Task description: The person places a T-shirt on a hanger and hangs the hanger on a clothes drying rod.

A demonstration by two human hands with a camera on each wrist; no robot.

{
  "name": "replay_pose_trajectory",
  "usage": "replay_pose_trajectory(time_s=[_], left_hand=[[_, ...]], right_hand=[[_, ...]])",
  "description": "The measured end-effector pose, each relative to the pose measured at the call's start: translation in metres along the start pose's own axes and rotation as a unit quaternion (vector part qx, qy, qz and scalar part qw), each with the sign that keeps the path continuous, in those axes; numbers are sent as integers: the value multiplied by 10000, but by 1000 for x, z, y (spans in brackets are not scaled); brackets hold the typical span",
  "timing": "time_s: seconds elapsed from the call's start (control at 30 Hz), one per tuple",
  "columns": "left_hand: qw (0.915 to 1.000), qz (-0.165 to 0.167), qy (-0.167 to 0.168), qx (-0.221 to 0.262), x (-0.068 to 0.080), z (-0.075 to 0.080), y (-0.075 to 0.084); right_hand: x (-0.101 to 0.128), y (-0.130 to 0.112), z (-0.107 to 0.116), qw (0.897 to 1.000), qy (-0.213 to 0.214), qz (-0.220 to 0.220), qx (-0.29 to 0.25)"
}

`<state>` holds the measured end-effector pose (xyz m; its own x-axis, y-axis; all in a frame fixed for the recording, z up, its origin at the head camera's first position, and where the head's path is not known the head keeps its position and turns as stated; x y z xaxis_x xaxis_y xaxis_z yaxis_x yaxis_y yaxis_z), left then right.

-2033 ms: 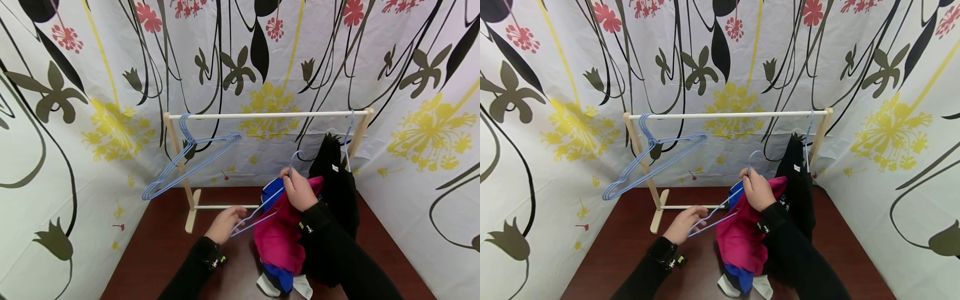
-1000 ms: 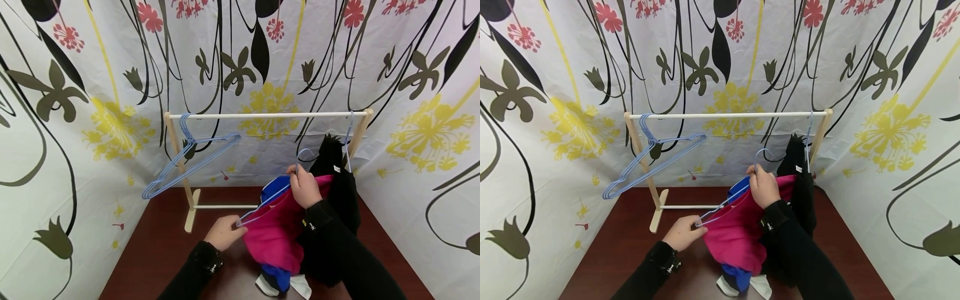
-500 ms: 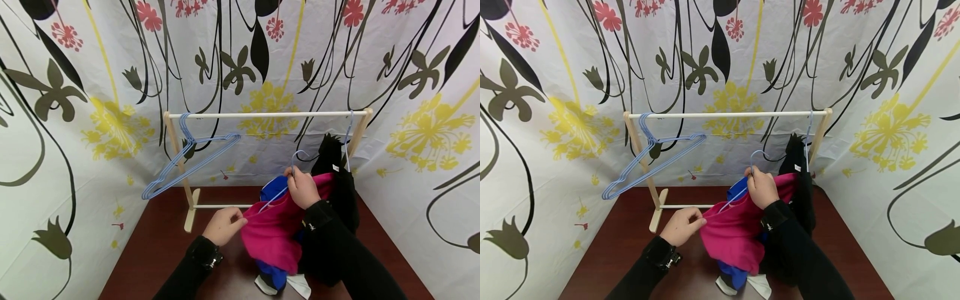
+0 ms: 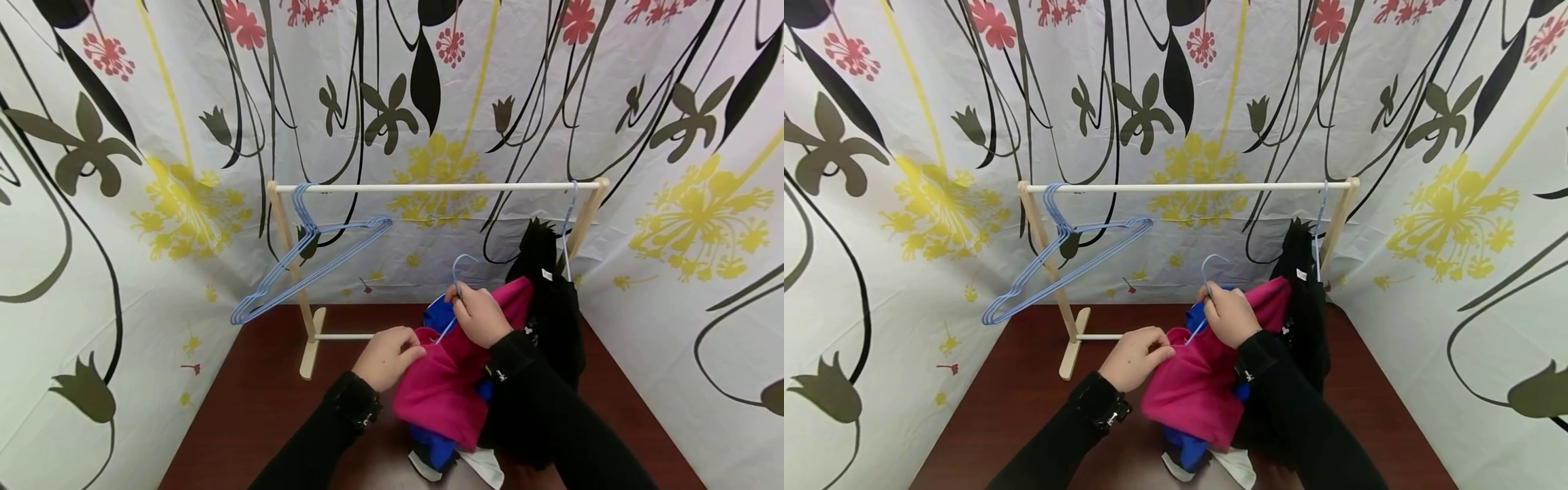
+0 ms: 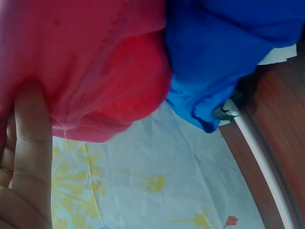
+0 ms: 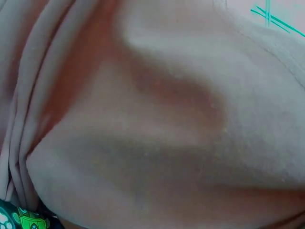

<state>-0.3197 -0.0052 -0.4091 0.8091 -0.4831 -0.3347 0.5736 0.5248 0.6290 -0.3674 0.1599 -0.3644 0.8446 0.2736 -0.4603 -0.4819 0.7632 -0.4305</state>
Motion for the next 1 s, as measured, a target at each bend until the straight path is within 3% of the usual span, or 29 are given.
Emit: replay_pose_trajectory(time_s=[0.2, 0.5, 0.67, 1.0], left_hand=[[9997, 117, -192, -114, -8, -10, 6], [9993, 320, -168, 50, -14, -15, 10], [9975, 544, -444, 75, -12, -27, 7], [9967, 330, -702, 223, -8, -35, 9]], right_hand=[[2, -4, -11, 9999, -140, 67, -8], [4, -10, -20, 9994, -273, 30, -195], [5, -11, -21, 9997, -189, 149, -108], [10, -5, -20, 9982, -122, 562, -191]])
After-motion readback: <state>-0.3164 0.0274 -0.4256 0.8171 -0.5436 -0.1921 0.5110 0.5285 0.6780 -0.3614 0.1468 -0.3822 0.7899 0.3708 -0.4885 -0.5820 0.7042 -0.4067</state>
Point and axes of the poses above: each hand's wrist, its own x-axis away from the middle knuckle, its own z-axis out of the back of the hand, y = z × x, the point moved 10 cm from there along -x, towards the middle knuckle, and after that the axes turned 3 degrees about -z, right-handed, at the moved point
